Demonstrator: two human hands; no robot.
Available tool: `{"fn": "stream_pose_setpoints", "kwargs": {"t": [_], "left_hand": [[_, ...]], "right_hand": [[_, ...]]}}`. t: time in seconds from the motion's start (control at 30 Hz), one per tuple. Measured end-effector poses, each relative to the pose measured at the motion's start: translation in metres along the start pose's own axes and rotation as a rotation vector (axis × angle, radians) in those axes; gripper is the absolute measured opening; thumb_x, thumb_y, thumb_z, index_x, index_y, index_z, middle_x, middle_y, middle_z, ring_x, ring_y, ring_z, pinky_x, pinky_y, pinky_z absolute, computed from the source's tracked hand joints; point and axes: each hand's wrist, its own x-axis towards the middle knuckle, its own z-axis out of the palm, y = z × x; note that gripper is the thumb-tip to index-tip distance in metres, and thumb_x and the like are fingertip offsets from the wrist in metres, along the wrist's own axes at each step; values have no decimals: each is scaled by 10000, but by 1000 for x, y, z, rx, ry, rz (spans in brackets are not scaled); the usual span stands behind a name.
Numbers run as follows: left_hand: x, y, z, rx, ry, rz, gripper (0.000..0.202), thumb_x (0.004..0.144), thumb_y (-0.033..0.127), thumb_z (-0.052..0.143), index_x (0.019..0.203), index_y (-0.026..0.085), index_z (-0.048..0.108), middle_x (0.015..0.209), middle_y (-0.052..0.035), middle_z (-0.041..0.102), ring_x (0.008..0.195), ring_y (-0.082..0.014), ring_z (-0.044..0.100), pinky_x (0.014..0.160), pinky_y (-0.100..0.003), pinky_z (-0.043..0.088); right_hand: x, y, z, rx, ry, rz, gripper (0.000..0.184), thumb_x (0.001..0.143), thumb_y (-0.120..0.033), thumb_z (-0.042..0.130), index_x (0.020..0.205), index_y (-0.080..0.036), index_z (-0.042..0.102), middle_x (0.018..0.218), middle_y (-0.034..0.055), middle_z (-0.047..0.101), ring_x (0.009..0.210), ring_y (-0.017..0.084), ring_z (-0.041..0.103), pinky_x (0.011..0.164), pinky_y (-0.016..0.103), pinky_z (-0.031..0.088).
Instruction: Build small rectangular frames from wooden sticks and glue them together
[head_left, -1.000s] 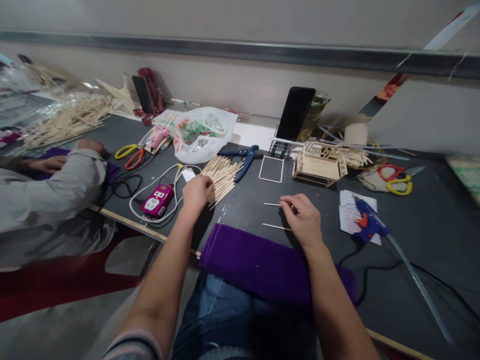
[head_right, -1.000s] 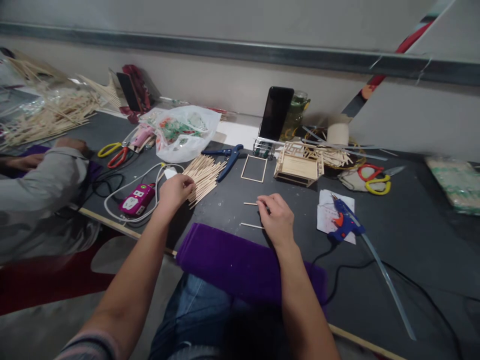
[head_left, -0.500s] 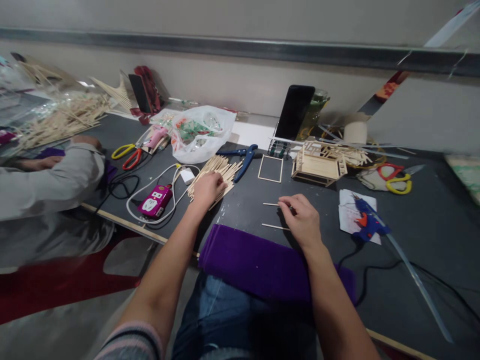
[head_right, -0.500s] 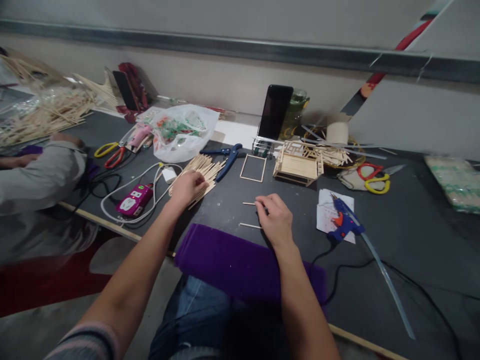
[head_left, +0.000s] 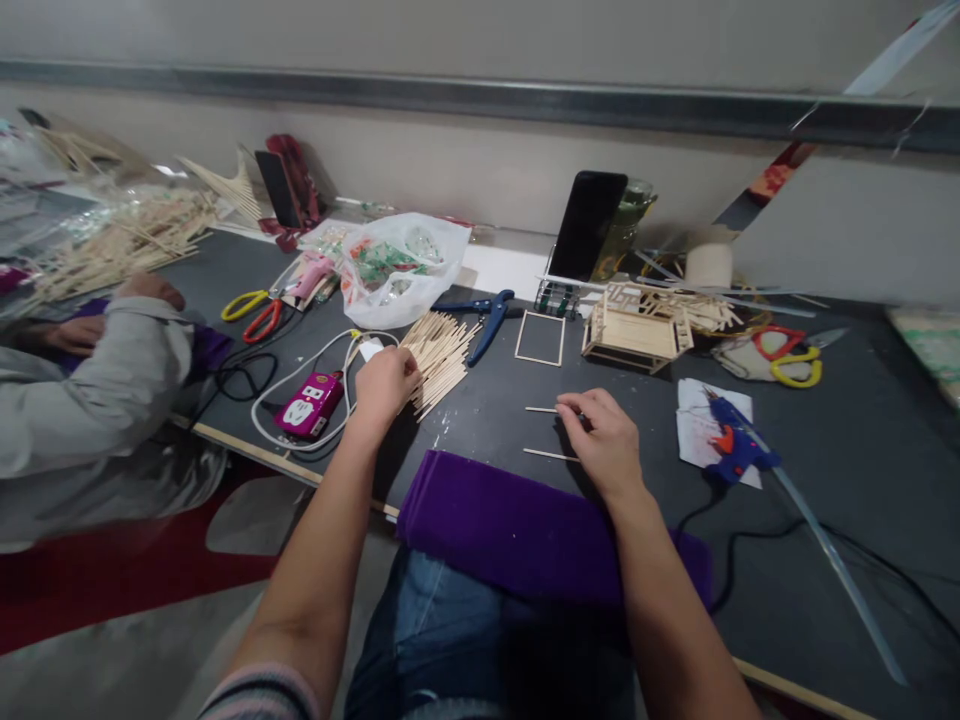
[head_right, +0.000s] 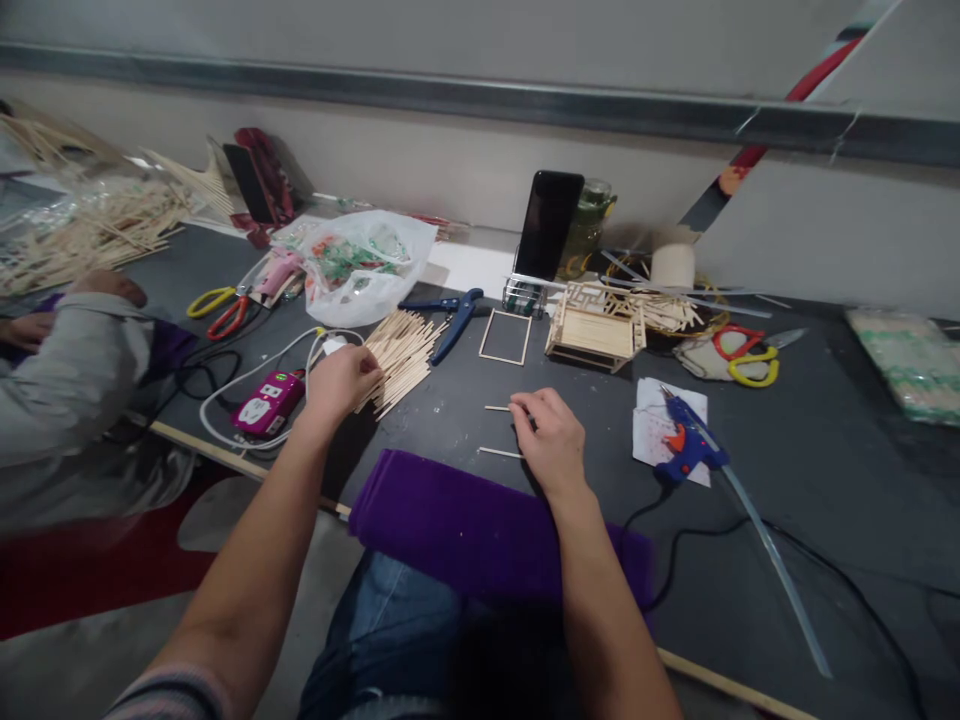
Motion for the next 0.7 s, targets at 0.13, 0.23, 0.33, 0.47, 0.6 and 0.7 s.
{"fn": "stream_pose_setpoints", "kwargs": {"t": [0.13,0.23,0.33,0.47,0.6,0.7], "left_hand": [[3,1,6,-61,-41,118,166,792,255,553,853,210,700,951,-62,677,893,-212,611,675,-279,406],[6,0,10,-53,-39,103,181,808,258,543,853,210,713,959,-66,682,901,-219,613,655,-281,393],[8,-3,11,-41,-13,76,193,813,249,529,850,211,714,979,-66,683,900,-222,616,631,-283,375],[8,-4,11,-81,-16,104,162,805,281,565,849,213,705,958,-58,682,873,-211,612,636,-277,372],[9,5,16,-135,-22,176,195,815,361,589,871,207,695,928,-58,673,846,-199,604,650,-270,379],[12,14,21,-159,-25,266,221,824,372,582,919,201,684,935,-59,665,842,-190,601,670,-266,390]], "right_hand": [[0,1,0,-8,-3,5,206,898,-315,510,888,-220,693,802,34,623,714,162,599,645,277,458],[0,1,0,-2,-2,5,207,898,-312,511,889,-214,693,803,35,623,717,162,601,645,275,458],[0,0,-1,-4,-11,-1,212,903,-311,503,893,-213,691,806,37,625,722,162,599,649,276,455],[0,0,-1,-11,-10,-5,197,894,-300,518,889,-211,693,802,33,624,718,159,595,649,273,449],[0,0,0,-9,-6,-4,197,894,-292,521,888,-204,697,799,32,619,708,154,593,643,265,445],[0,1,1,-10,-10,-5,206,897,-300,515,893,-202,696,806,33,618,712,151,591,647,259,444]]}}
